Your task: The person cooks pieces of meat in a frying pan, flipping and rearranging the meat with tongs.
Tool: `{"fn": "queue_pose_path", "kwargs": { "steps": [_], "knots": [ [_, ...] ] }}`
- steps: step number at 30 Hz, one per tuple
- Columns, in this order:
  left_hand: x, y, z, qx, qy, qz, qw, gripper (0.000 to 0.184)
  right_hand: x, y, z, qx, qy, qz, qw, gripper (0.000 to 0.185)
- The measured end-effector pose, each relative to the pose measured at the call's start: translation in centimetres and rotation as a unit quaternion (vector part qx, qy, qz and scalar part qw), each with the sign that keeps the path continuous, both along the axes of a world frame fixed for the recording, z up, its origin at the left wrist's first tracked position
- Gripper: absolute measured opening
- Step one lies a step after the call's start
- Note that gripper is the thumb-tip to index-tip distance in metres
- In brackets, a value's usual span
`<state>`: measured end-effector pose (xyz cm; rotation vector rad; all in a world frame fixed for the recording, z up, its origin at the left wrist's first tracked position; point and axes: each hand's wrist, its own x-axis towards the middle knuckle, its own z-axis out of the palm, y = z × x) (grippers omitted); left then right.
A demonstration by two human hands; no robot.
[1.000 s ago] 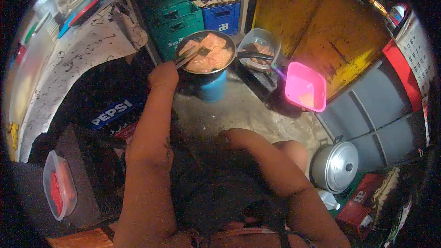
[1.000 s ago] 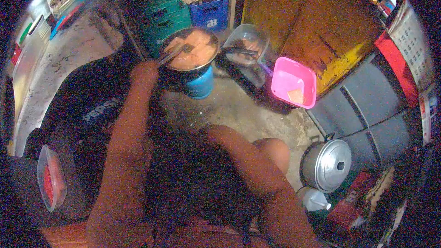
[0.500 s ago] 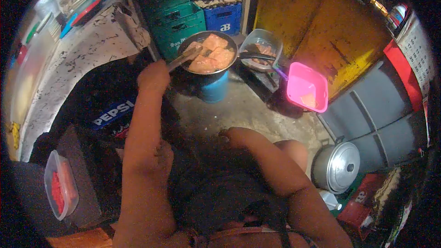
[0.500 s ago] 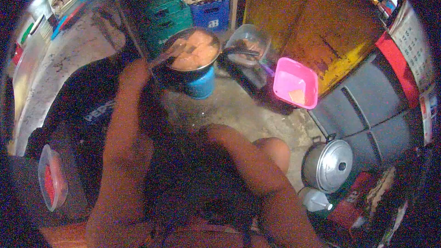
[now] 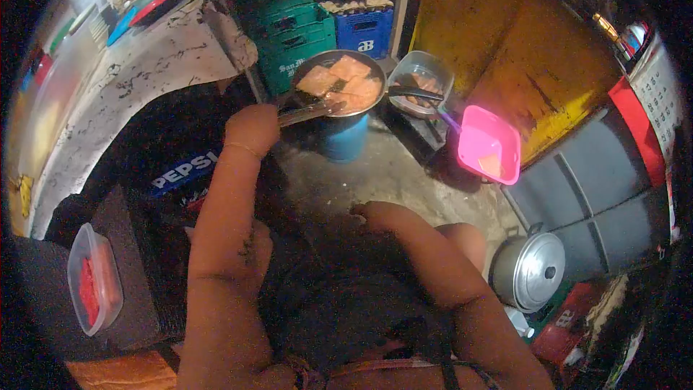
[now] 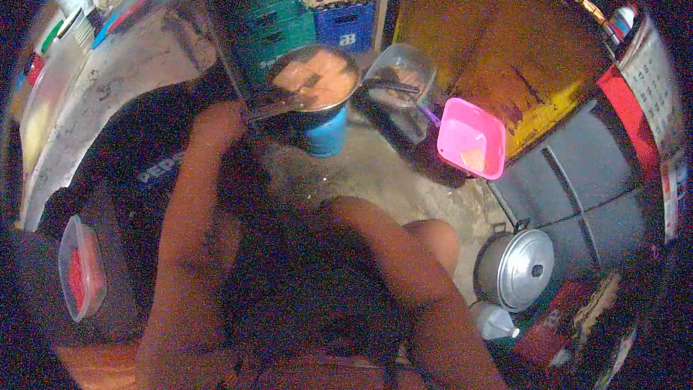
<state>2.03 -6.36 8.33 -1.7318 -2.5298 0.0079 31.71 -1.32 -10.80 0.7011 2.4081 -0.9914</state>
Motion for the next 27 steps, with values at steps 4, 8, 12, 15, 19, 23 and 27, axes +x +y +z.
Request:
{"fn": "queue_pose_path", "kwargs": {
  "steps": [4, 8, 12, 15, 19, 23, 27],
  "knots": [
    [0.0, 0.0, -0.1, 0.026, 0.007, -0.003, 1.000, 0.026, -0.1, -0.6, 2.1, -0.004, -0.008, -0.012, 1.000, 0.076],
    [-0.1, 0.1, 0.6, 0.052, 0.019, 0.019, 0.998, 0.024, -0.3, -0.3, 0.1, 0.015, -0.005, -0.002, 1.000, 0.076],
    [-0.4, 0.0, 0.4, 0.085, 0.061, 0.041, 0.994, 0.022, -0.3, -0.4, 0.5, 0.006, 0.009, -0.002, 1.000, 0.076],
    [-0.3, -0.2, 0.7, 0.075, 0.073, 0.045, 0.994, 0.022, -0.1, -0.3, 0.5, 0.010, 0.023, 0.001, 1.000, 0.076],
    [-0.1, -0.3, 0.8, 0.055, 0.074, 0.062, 0.994, 0.023, -0.3, -0.4, 0.0, 0.030, 0.011, 0.008, 0.999, 0.075],
    [-0.9, 0.0, 0.1, 0.074, 0.038, 0.072, 0.994, 0.024, -0.2, -0.4, 0.4, 0.031, 0.012, 0.011, 0.999, 0.074],
    [-1.0, -0.3, 0.3, 0.080, -0.004, 0.072, 0.994, 0.023, -0.4, 0.1, -1.9, 0.023, 0.019, 0.020, 0.999, 0.075]
  ]
}}
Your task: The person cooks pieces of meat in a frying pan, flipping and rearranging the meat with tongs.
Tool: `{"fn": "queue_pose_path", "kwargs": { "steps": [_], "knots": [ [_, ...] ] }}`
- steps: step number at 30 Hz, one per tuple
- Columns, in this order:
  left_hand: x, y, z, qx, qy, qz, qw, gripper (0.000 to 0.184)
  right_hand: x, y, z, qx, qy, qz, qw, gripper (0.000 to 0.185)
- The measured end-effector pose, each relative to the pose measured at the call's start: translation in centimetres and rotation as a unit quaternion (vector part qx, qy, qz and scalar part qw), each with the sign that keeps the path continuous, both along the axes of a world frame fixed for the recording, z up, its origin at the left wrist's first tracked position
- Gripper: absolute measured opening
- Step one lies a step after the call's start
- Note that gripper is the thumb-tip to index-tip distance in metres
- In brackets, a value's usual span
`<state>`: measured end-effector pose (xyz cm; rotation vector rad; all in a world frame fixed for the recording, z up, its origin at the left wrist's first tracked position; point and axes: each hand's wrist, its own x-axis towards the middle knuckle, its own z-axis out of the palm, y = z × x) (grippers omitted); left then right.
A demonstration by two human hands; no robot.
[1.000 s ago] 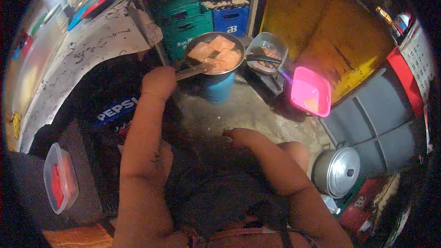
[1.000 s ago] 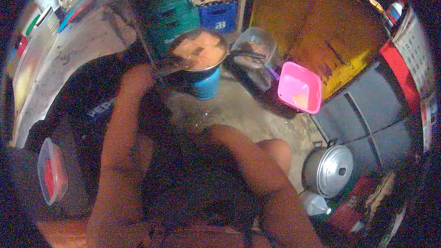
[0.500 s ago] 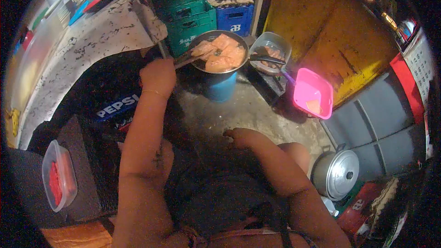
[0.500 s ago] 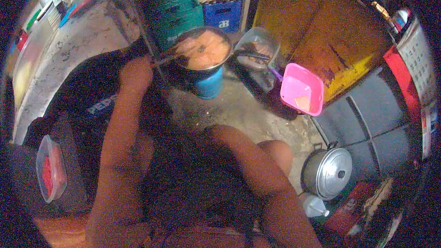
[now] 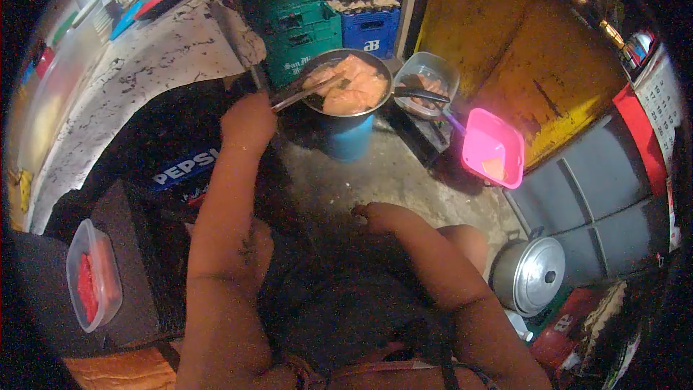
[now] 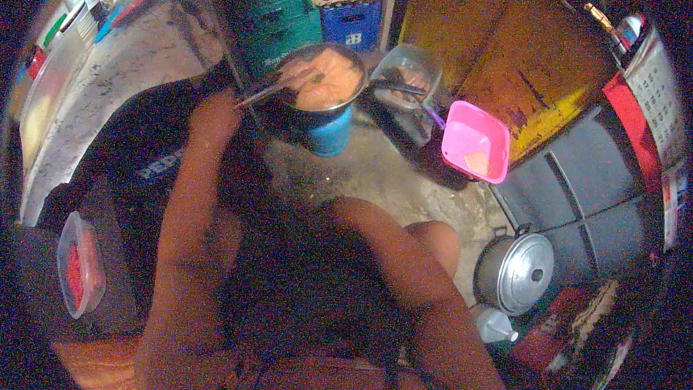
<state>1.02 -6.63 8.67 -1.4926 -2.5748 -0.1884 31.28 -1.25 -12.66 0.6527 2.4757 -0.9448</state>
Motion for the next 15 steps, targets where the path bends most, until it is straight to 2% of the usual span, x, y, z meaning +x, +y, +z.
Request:
{"fn": "queue_pose_path", "kwargs": {
  "steps": [2, 10, 14, 15],
  "knots": [
    [0.4, -0.8, 0.1, 0.016, -0.005, -0.012, 1.000, 0.023, 0.6, 0.6, -1.7, 0.001, 0.036, 0.007, 0.999, 0.075],
    [0.0, -3.3, -1.5, 0.053, -0.038, -0.027, 0.998, 0.030, -0.2, 0.2, 0.8, -0.010, -0.059, 0.006, 0.998, 0.077],
    [0.4, -2.6, -1.9, 0.003, -0.022, -0.008, 1.000, 0.025, 0.1, 0.4, 0.0, -0.035, -0.044, -0.015, 0.998, 0.074],
    [0.5, -2.5, -1.8, -0.003, -0.016, -0.010, 1.000, 0.024, 0.1, 0.1, 0.0, -0.009, -0.033, -0.007, 0.999, 0.074]
  ]
}}
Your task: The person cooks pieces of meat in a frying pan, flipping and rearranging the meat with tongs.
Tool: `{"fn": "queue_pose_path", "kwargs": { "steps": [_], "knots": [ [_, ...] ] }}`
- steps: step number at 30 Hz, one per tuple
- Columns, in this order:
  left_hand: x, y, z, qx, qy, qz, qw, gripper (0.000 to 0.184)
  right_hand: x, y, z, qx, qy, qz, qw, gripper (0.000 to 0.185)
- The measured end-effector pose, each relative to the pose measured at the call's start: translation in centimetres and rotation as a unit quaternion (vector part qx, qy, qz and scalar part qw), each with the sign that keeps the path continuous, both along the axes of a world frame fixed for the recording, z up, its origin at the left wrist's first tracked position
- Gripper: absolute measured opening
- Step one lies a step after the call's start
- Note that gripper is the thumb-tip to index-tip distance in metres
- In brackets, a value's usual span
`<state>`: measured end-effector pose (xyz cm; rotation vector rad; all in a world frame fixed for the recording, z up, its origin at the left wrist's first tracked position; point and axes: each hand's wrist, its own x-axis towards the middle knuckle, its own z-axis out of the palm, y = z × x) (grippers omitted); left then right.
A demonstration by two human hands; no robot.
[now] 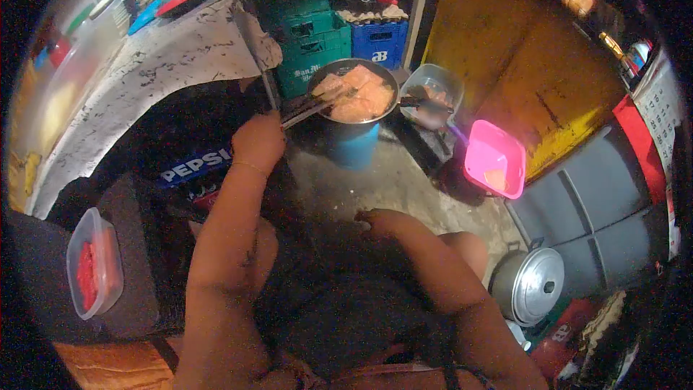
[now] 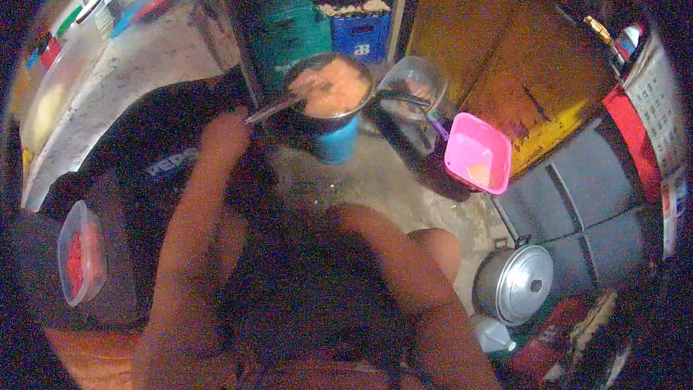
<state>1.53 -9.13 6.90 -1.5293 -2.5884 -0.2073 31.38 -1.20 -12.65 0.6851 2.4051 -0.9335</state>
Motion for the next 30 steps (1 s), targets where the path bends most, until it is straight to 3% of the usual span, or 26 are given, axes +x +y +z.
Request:
{"fn": "queue_pose_path", "kwargs": {
  "steps": [2, 8, 10, 30],
  "knots": [
    [0.1, 0.1, 0.2, -0.009, 0.007, -0.012, 1.000, 0.023, 0.0, -0.5, 0.0, 0.051, 0.023, 0.017, 0.998, 0.072],
    [2.0, 0.6, 1.2, -0.046, 0.006, -0.057, 0.997, 0.020, 0.4, 0.1, -1.4, 0.044, 0.034, 0.034, 0.998, 0.069],
    [2.1, 1.3, 0.6, -0.060, 0.012, -0.080, 0.995, 0.019, 0.3, -0.9, 1.8, 0.040, 0.018, 0.018, 0.999, 0.069],
    [2.3, 2.5, 0.5, -0.056, 0.082, -0.056, 0.993, 0.024, 0.8, -1.1, 4.0, 0.002, 0.014, -0.008, 1.000, 0.071]
  ]
}}
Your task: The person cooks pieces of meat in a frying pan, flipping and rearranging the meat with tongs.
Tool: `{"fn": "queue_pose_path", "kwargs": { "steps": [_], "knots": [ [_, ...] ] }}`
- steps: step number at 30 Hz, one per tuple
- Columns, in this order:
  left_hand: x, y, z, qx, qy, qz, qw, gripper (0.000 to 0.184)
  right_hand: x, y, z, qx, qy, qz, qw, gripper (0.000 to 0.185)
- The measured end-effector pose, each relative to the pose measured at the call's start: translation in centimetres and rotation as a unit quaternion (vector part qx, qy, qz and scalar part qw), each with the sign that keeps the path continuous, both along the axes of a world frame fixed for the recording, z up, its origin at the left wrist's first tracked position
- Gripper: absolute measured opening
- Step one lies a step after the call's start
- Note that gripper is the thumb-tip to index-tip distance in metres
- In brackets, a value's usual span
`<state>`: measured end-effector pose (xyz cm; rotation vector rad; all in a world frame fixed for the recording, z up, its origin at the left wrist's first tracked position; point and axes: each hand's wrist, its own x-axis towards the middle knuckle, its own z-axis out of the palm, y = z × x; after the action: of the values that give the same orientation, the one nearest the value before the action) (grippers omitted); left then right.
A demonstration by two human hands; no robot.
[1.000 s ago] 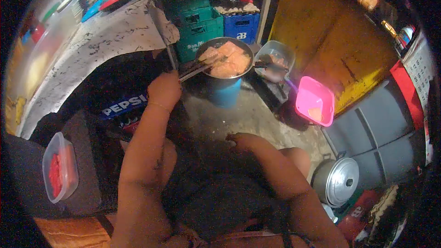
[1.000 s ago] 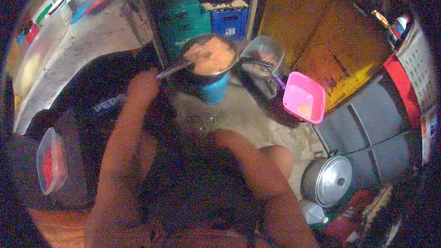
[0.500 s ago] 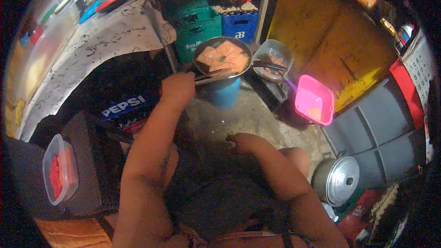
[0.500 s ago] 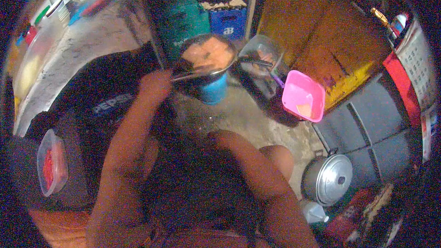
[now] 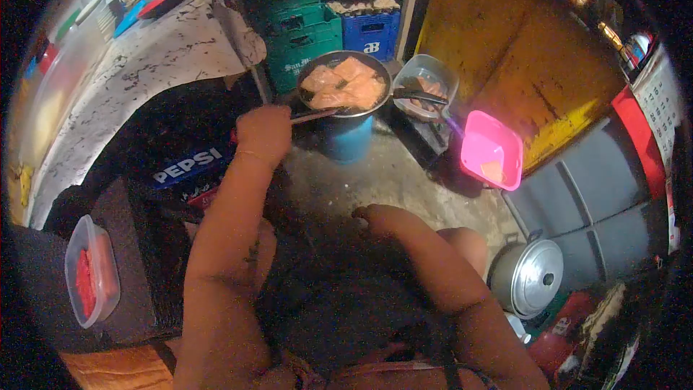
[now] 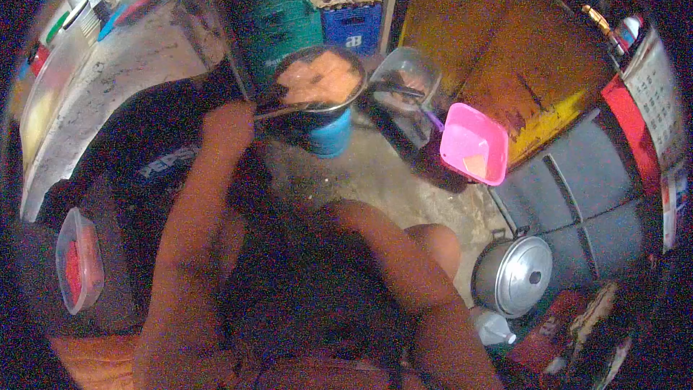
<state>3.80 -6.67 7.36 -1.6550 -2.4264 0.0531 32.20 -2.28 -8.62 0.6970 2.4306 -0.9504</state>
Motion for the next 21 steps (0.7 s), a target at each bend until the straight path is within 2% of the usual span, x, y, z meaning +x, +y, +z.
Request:
{"fn": "queue_pose_path", "kwargs": {
  "steps": [2, 5, 14, 17, 21],
  "knots": [
    [-0.2, -0.4, 0.1, 0.016, 0.004, 0.001, 1.000, 0.024, 0.3, 0.5, -2.6, 0.004, 0.028, -0.005, 1.000, 0.072],
    [-0.5, -1.0, 0.6, 0.026, 0.005, -0.002, 1.000, 0.024, 0.2, -0.3, 0.2, 0.021, 0.032, 0.003, 0.999, 0.073],
    [-1.7, -1.9, 0.9, 0.047, 0.007, -0.004, 0.999, 0.022, 0.0, 0.4, -2.3, -0.005, 0.031, 0.016, 0.999, 0.071],
    [-1.5, -1.8, 1.1, 0.076, -0.004, 0.008, 0.997, 0.022, -0.4, -0.4, 1.2, -0.006, 0.006, -0.002, 1.000, 0.070],
    [-2.3, -0.5, 0.3, 0.066, -0.008, 0.031, 0.997, 0.023, -0.7, -0.3, 0.0, -0.004, -0.006, 0.004, 1.000, 0.068]
  ]
}}
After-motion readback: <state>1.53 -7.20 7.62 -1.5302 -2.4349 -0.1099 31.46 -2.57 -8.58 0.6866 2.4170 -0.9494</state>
